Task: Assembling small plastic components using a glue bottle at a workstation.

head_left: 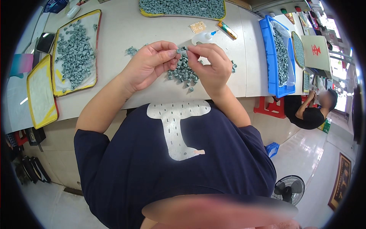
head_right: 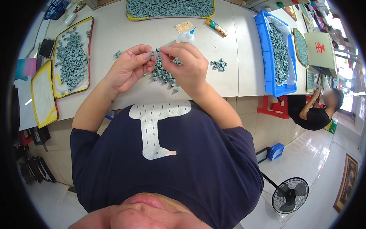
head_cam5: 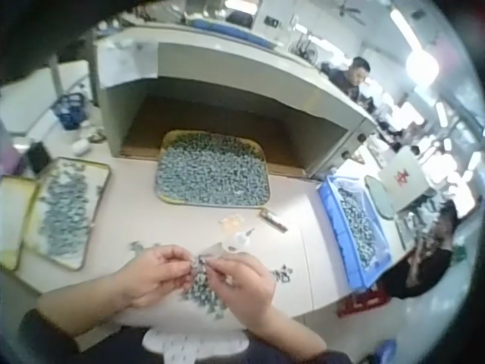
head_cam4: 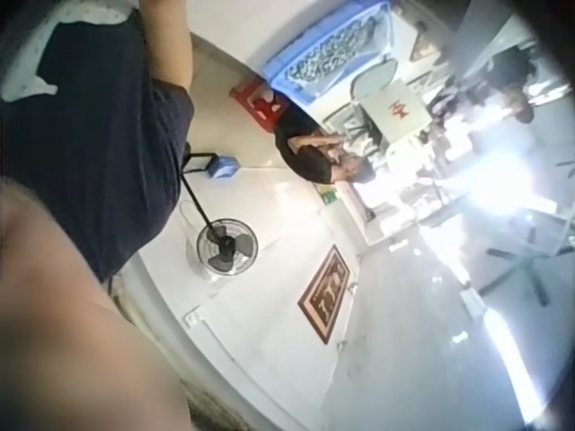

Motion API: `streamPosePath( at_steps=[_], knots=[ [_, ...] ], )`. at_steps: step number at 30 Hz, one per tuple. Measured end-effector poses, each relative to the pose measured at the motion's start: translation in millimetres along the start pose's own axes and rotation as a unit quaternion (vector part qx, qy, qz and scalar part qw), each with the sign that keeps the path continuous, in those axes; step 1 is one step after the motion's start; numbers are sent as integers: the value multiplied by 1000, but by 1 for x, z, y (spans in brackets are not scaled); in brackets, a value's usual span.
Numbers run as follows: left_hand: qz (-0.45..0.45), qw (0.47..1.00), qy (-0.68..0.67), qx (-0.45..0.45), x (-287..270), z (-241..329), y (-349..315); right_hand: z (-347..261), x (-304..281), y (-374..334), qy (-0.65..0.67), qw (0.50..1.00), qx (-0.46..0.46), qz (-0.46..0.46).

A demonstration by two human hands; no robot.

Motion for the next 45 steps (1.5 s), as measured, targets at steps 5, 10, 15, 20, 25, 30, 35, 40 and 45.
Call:
streamPosePath(
  at_steps=[5,10,15,20,25,30,35,40,45],
  knots=[
    [14,1000,-7,-3,1,2,-2,-6,3,0,-84,988,-126,18],
    [12,1000,-2,-2,1,4,-4,-10,6,1,-106,978,-181,14],
    [20,1000,0,-8,-2,4,-6,-12,10,1,-122,973,-195,2],
    [6,1000,-1,-8,-3,3,-6,-13,11,0,-134,971,-198,1],
    [19,1000,-1,-8,-4,4,-7,-11,14,0,-130,969,-210,2],
    [64,997,37,5,-6,5,-9,3,20,-4,-38,990,-134,-2],
    [74,961,240,112,8,15,-13,7,19,-7,56,996,-64,-23],
    [112,805,511,280,19,23,-21,6,21,-9,90,996,-22,-16],
    [120,759,550,327,22,23,-23,2,22,-8,61,998,-16,-15]
  ],
)
Point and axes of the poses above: each hand's wrist, its own y-axis towards the middle knuckle, its own x-axis out of the palm, z = x × y, the point moved 4 cm from there along y, towards the middle knuckle, and after that the axes turned 8 degrees about -z, right-handed, at the moved point
